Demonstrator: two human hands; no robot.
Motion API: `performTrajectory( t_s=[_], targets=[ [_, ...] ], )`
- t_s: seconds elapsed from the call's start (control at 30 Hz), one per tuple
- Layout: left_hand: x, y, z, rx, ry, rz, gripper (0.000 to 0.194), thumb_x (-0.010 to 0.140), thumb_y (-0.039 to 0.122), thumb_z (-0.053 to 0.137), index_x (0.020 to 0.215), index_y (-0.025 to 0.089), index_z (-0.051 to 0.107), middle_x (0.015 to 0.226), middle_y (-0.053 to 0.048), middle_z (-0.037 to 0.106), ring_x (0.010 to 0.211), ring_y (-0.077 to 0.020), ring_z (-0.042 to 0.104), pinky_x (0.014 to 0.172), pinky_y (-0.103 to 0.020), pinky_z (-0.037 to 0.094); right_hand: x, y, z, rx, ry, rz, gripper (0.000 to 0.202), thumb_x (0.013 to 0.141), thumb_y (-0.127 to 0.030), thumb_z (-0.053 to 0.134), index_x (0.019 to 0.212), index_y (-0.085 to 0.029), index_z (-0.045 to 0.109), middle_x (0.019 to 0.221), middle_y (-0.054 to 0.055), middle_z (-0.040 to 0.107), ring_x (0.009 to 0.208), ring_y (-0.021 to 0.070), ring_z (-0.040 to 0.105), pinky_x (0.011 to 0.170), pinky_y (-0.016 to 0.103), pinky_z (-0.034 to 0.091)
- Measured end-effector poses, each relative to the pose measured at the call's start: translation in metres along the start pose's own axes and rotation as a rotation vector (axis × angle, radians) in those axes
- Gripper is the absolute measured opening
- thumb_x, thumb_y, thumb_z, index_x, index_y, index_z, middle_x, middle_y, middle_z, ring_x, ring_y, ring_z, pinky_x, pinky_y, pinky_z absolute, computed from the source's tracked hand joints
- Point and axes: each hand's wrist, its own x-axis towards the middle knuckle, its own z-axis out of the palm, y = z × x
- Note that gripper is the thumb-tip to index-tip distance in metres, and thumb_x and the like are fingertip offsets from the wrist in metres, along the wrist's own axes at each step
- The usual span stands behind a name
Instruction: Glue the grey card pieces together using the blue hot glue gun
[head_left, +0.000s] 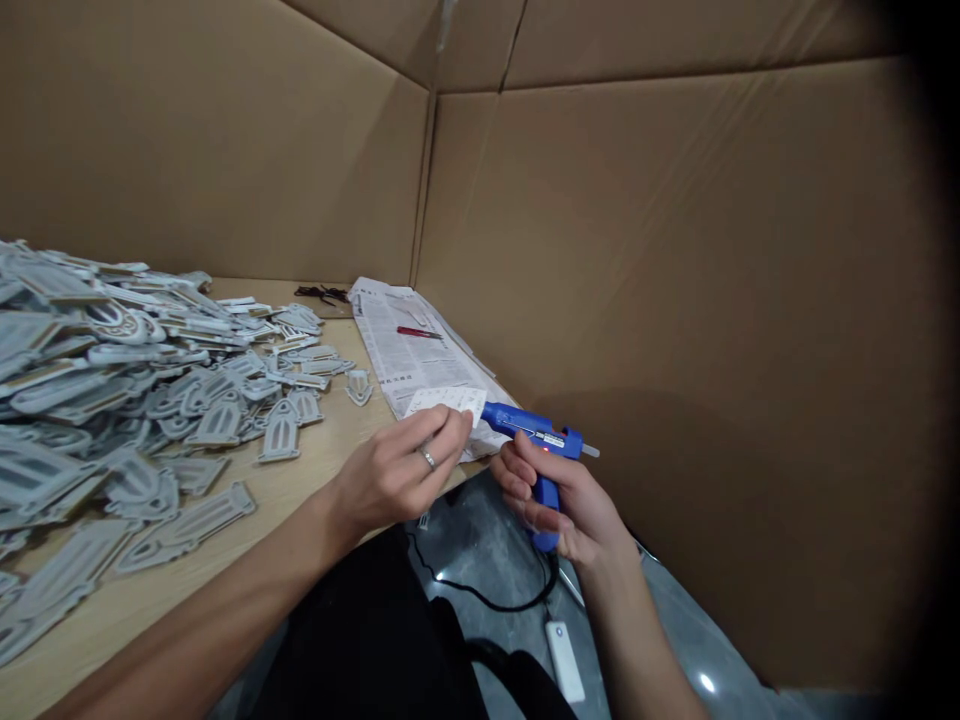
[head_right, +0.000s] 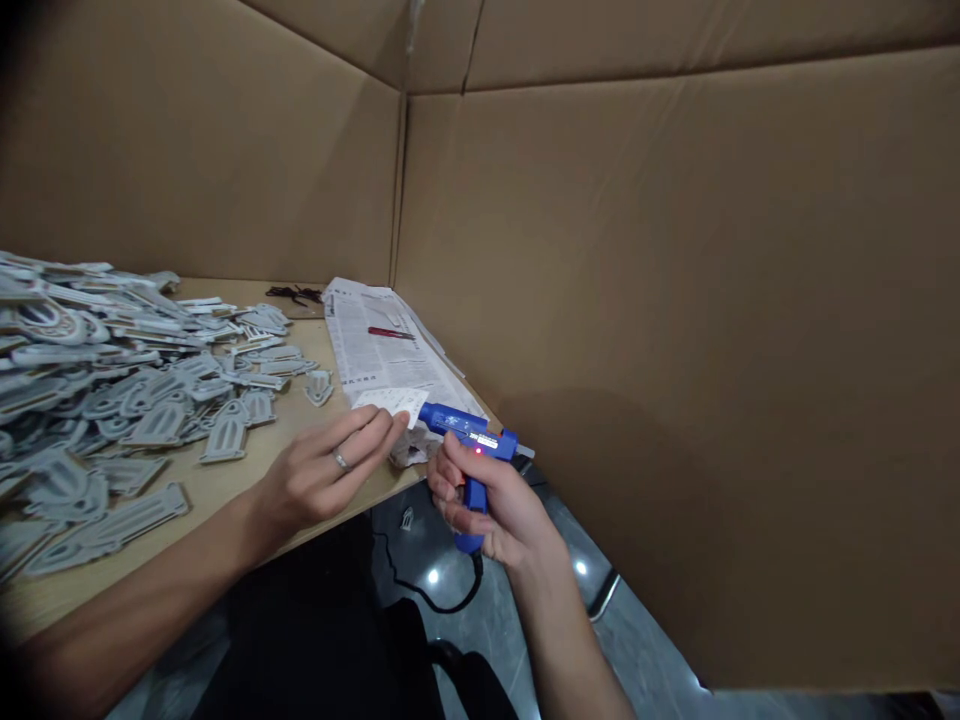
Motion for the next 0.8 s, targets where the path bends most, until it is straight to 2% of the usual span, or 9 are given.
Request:
performTrajectory(
  t_s=[0.17, 0.4, 0.53, 0.7, 0.8],
  targets=[
    [-0.002, -0.001, 0.000, 0.035, -0.021, -0.006, 0.023, 0.088, -0.004, 0.067, 0.110, -0.008, 0.069, 0.100, -0.019, 0.074, 0.088, -0.0250, 0.070, 0.075, -0.038, 0.063, -0.001, 0.000, 0.000, -0.013, 0.010, -0.024, 0.040, 0.111, -0.034, 0.054, 0.077, -0.012, 0.055, 0.075, -0.001, 0.055, 0.037, -0.0014, 0.032, 0.032, 0.008, 0.024],
    [-0.001, 0.000, -0.003, 0.006, -0.034, -0.003, 0.023, 0.091, -0.003, 0.062, 0.113, -0.003, 0.069, 0.103, -0.017, 0.074, 0.094, -0.0244, 0.070, 0.078, -0.038, 0.064, 0.000, -0.001, 0.001, -0.019, 0.017, -0.005, 0.040, 0.108, -0.037, 0.061, 0.077, -0.013, 0.053, 0.074, -0.003, 0.055, 0.036, -0.0018, 0.029, 0.031, 0.006, 0.027],
    [-0.001, -0.002, -0.001, 0.021, 0.005, 0.013, 0.025, 0.086, -0.005, 0.068, 0.111, -0.008, 0.068, 0.101, -0.019, 0.074, 0.090, -0.0251, 0.070, 0.076, -0.038, 0.063, 0.001, -0.002, 0.006, 0.082, -0.012, -0.003, 0.040, 0.106, -0.036, 0.066, 0.075, -0.014, 0.051, 0.072, -0.004, 0.054, 0.035, -0.0021, 0.024, 0.030, 0.005, 0.029],
    [-0.003, -0.001, 0.001, -0.004, 0.011, -0.009, 0.030, 0.090, -0.001, 0.067, 0.120, 0.001, 0.068, 0.103, -0.015, 0.074, 0.095, -0.0238, 0.071, 0.079, -0.037, 0.064, 0.003, -0.002, 0.010, 0.241, -0.053, 0.028, 0.038, 0.107, -0.032, 0.065, 0.076, -0.014, 0.050, 0.072, -0.004, 0.052, 0.036, -0.0011, 0.027, 0.029, 0.004, 0.030],
    [-0.003, -0.001, 0.000, 0.034, -0.007, -0.004, 0.028, 0.090, -0.002, 0.066, 0.118, 0.000, 0.068, 0.103, -0.015, 0.075, 0.092, -0.0230, 0.072, 0.078, -0.037, 0.065, 0.003, -0.003, 0.011, 0.302, -0.063, 0.021, 0.036, 0.108, -0.031, 0.061, 0.078, -0.013, 0.053, 0.073, -0.004, 0.052, 0.037, -0.0013, 0.028, 0.030, 0.004, 0.033]
  ],
)
